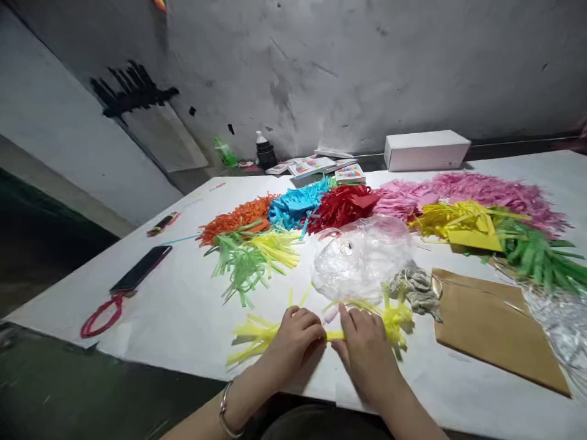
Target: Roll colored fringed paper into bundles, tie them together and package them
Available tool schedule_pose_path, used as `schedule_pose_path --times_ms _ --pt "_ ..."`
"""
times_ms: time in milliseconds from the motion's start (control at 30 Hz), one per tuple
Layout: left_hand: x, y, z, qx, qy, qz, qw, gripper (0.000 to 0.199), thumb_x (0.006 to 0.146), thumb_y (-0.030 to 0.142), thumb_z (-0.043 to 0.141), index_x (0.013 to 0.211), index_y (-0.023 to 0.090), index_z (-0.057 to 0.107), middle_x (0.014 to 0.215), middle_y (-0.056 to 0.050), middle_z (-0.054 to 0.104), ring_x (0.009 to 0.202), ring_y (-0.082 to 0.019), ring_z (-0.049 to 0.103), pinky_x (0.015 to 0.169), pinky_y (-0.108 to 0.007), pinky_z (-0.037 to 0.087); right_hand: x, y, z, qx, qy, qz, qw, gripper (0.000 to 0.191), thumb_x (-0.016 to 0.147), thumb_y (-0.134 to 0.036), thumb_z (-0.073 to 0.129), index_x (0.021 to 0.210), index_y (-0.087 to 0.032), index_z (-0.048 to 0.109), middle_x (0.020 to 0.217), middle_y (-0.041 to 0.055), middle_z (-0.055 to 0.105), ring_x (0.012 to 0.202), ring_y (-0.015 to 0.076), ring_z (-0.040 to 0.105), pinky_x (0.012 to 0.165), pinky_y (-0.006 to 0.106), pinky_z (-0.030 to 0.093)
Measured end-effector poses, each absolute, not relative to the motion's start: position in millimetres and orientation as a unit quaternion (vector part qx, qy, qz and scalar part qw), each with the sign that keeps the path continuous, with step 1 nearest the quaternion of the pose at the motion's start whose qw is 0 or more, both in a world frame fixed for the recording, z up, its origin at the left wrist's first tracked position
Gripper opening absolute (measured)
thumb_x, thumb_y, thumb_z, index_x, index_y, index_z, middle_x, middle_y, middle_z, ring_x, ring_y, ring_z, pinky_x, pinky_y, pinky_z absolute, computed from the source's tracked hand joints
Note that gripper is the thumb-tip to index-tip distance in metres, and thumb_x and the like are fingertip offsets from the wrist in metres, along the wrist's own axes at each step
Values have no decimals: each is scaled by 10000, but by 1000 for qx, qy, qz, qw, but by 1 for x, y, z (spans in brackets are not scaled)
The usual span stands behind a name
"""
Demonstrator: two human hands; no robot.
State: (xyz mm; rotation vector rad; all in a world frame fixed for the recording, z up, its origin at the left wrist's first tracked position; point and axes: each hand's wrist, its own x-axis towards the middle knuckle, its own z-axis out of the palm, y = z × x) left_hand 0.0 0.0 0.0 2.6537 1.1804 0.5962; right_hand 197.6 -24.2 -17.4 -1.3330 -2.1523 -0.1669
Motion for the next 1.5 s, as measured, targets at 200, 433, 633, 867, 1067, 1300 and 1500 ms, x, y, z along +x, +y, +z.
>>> schedule_pose_path --times_ms 200,433,633,867,1067,1300,1500 --pt "3 -1 -2 896 389 199 84 143 896 98 589 792 183 638 832 -27 681 863 -204 577 881 -406 339 197 -27 -16 -436 -842 -59 312 264 1031 -167 375 1012 -182 637 914 53 650 893 212 564 1018 445 300" --pt "5 2 0 894 392 190 106 83 894 136 616 833 191 632 908 -21 696 893 -196 600 875 -383 352 193 -24 -21 -406 -858 -56 309 366 1000 -89 342 729 -190 567 706 22 543 704 184 460 899 395 339" --pt "5 2 -4 882 423 177 109 78 917 141 607 852 178 630 935 -44 687 906 -216 591 881 -397 358 204 -25 -23 -432 -849 -32 303 293 987 -96 410 753 -188 559 746 23 556 750 189 486 913 398 339" --pt "0 -1 2 881 430 151 126 119 942 126 562 893 192 648 963 -21 694 934 -203 590 891 -390 366 222 -32 -18 -476 -828 -9 296 244 984 -86 408 845 -196 576 848 28 598 836 198 529 972 426 332" --pt "12 2 16 851 494 124 129 127 881 116 576 789 168 646 919 -50 653 920 -224 589 833 -392 395 218 -32 -14 -520 -803 -15 291 241 982 -127 439 790 -208 560 812 24 585 825 216 534 955 450 323" --pt "18 10 27 868 473 75 127 111 866 101 601 819 171 672 986 -75 668 969 -260 584 876 -459 379 212 -32 -18 -534 -786 -44 307 246 958 -82 428 794 -204 564 837 33 616 846 218 563 1015 489 288" --pt "28 9 19 889 417 63 177 187 897 86 575 742 160 652 917 -87 681 992 -266 589 974 -486 346 206 -31 -19 -471 -829 -67 293 223 905 -48 473 785 -212 564 788 10 606 819 198 558 1083 478 271"
